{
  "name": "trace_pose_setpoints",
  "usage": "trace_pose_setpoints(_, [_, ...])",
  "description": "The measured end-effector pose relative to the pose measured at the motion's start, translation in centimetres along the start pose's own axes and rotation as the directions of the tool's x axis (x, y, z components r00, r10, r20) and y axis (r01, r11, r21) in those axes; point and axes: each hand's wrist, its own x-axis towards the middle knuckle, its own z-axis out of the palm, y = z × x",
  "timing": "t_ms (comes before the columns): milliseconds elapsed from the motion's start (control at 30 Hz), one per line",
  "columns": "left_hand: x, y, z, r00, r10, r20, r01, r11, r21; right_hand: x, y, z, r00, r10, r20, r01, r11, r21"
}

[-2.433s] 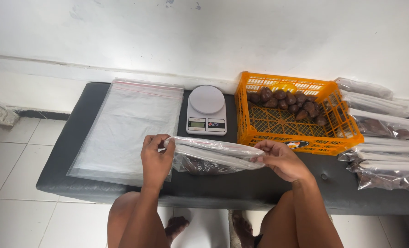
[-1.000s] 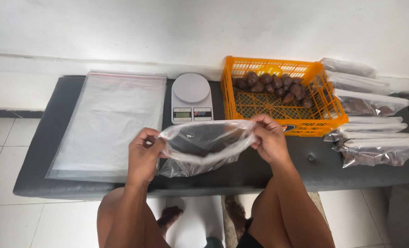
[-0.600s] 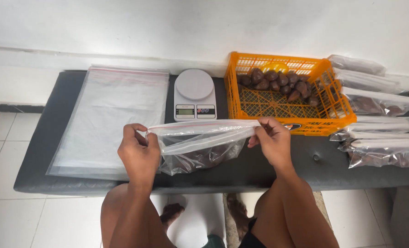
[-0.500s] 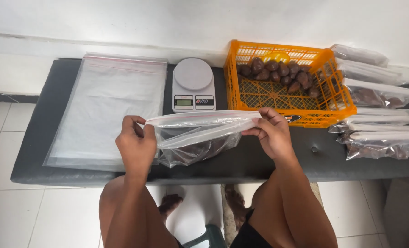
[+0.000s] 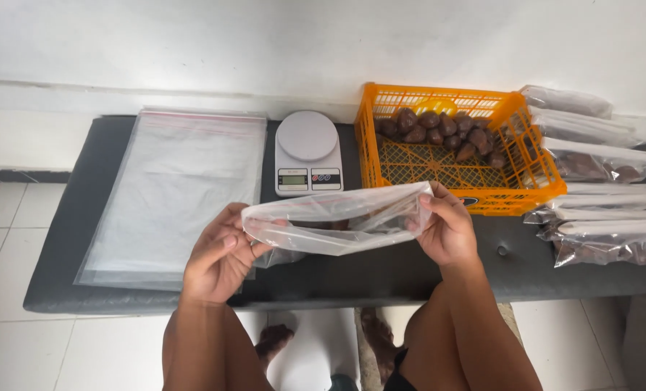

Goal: Weighing snake fruit on a digital scale and bagging them in zip-lock plastic bags.

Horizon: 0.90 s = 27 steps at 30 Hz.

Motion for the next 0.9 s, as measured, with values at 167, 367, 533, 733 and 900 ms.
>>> trace_pose_setpoints(167, [0.0, -1.8, -4.1, 0.998, 0.024, 0.050, -0.029, 0.995, 0.091, -0.6, -0.2, 0.0, 0.997, 0.014, 0.070, -0.014, 1.000, 0.005])
trace_pose_setpoints(367, [0.3, -1.8, -1.2, 0.987, -0.059, -0.149, 0.070, 0.995, 0.071, -0.8, 0.8, 2.5, 0.984, 0.081, 0.159, -0.083, 0.997, 0.004])
trace_pose_setpoints(533, [0.8, -2.0, -0.9, 0.912, 0.246, -0.327, -0.046, 0.855, 0.517, -0.5, 0.5, 4.2, 0.994, -0.018, -0.105, 0.002, 0.989, -0.147])
trace_pose_setpoints(733, [0.7, -2.3, 0.0, 0.718, 0.687, -0.113, -0.047, 0.210, 0.977, -0.9, -0.7, 6.6, 0.828, -0.536, -0.164, 0.097, 0.425, -0.900])
trace_pose_setpoints(900, [0.8, -1.4, 0.5, 0.773, 0.597, -0.215, -0.009, 0.350, 0.937, -1.2, -1.5, 7.0, 0.870, -0.472, -0.139, 0.064, 0.388, -0.919])
